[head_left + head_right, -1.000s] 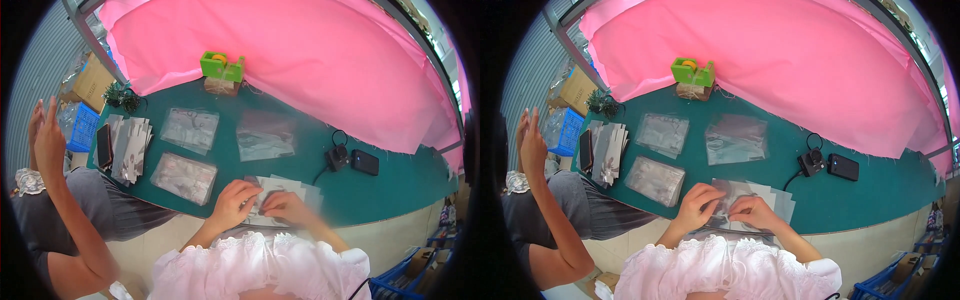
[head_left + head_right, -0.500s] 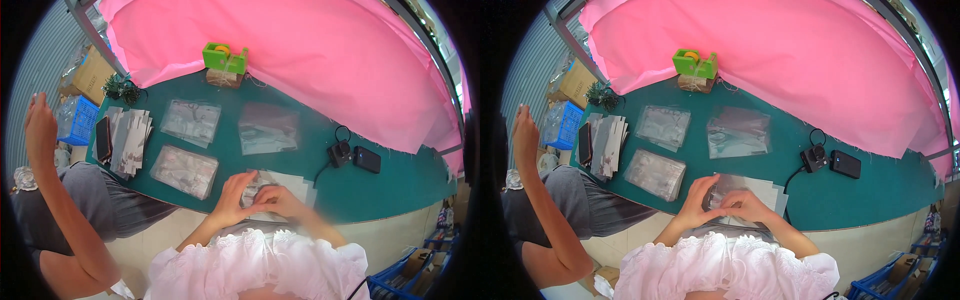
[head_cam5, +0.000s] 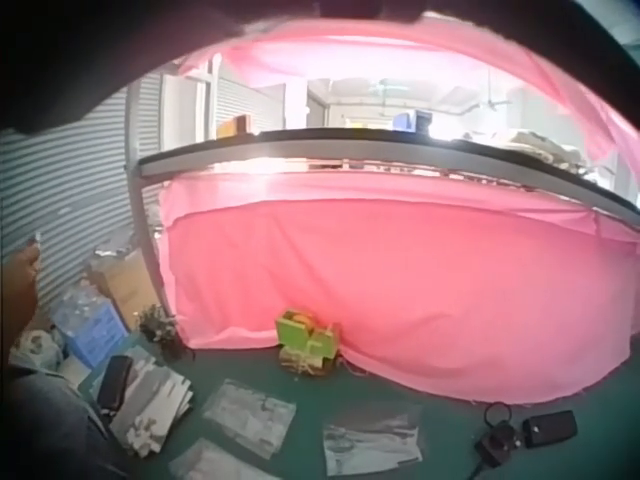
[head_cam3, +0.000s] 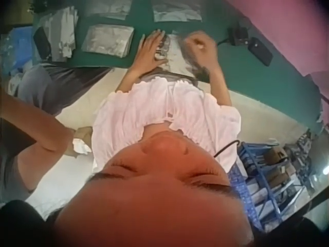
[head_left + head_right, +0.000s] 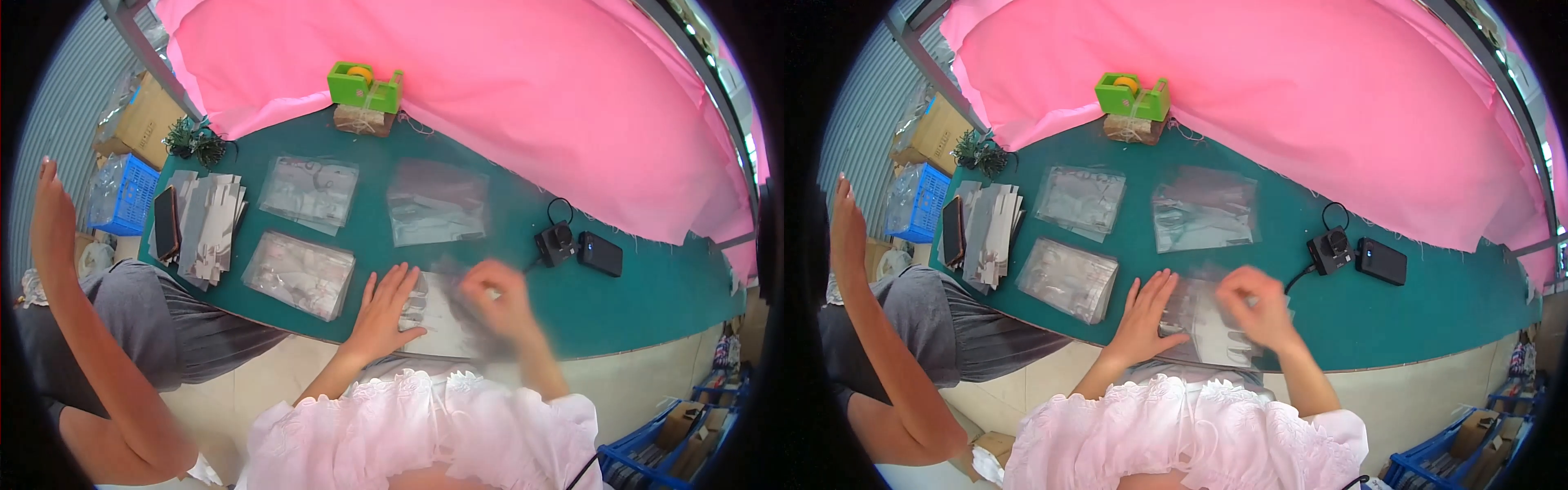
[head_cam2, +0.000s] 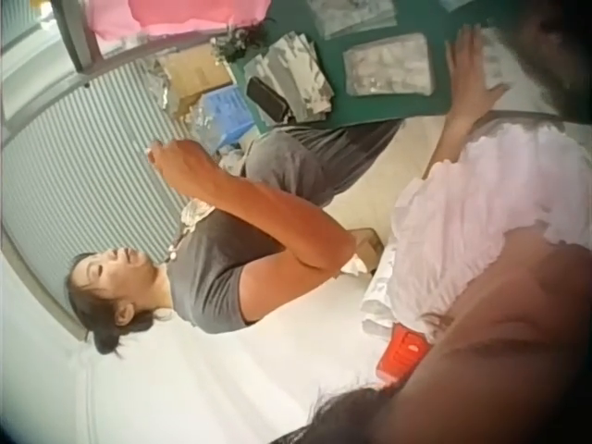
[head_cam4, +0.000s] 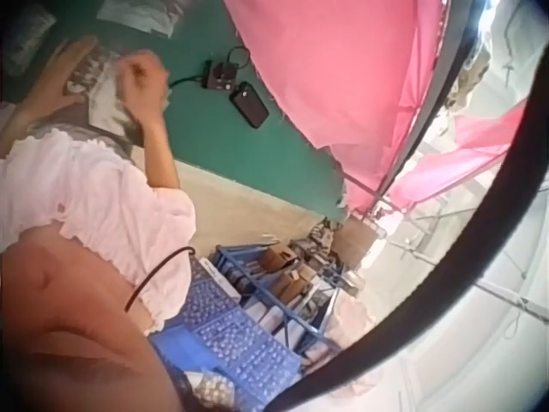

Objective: Place small components into plastic zip-lock bags at a manual workstation.

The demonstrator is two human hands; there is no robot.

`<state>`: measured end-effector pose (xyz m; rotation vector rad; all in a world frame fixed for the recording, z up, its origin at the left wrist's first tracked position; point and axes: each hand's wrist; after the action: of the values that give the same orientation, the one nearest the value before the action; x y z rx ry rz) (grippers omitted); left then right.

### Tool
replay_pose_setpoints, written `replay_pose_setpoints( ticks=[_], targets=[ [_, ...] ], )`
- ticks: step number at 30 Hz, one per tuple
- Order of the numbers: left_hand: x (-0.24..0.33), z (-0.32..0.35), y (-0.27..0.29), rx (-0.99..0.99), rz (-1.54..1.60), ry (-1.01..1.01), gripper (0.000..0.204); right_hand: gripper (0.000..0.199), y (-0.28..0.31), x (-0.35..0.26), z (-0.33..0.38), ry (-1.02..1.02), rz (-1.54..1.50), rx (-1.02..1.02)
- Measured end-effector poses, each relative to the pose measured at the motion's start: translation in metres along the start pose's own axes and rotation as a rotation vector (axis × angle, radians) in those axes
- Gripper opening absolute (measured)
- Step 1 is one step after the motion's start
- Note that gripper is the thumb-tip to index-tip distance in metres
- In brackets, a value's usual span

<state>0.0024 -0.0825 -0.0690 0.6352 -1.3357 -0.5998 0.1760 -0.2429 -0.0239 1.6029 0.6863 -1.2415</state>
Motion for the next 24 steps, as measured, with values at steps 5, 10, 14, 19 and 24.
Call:
replay_pose_setpoints(
  ticks=[5, 10, 14, 19, 24],
  targets=[
    [0.004, -0.005, 0.006, -0.04, -0.079, -0.015, 0.085, 0.011, 0.055, -0.051, -0.01, 0.18, 0.262, 0.452],
    [0.04, -0.028, 0.043, 0.419, 0.096, -0.166, 0.071, 0.012, 0.07, -0.079, -0.021, 0.382, 0.216, 0.528],
    [0.093, -0.05, 0.105, 0.73, -0.289, -0.358, 0.063, 0.011, 0.052, -0.086, -0.05, 0.343, -0.003, 0.333],
    [0.087, -0.084, 0.132, 0.623, -0.183, -0.258, 0.054, 0.01, 0.039, -0.091, -0.079, 0.414, -0.214, 0.278],
    [0.083, -0.097, 0.148, 0.545, -0.214, -0.264, 0.048, 0.02, 0.052, -0.098, -0.088, 0.361, -0.156, 0.225]
  ],
)
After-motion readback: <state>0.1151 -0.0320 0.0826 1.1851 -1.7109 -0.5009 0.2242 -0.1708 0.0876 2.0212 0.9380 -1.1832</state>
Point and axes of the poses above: each hand's wrist, its own z-axis away from the middle knuckle, its own y-axis out of the back of the hand, x = y × z, and after that the axes turned 13 degrees about -x, right-handed
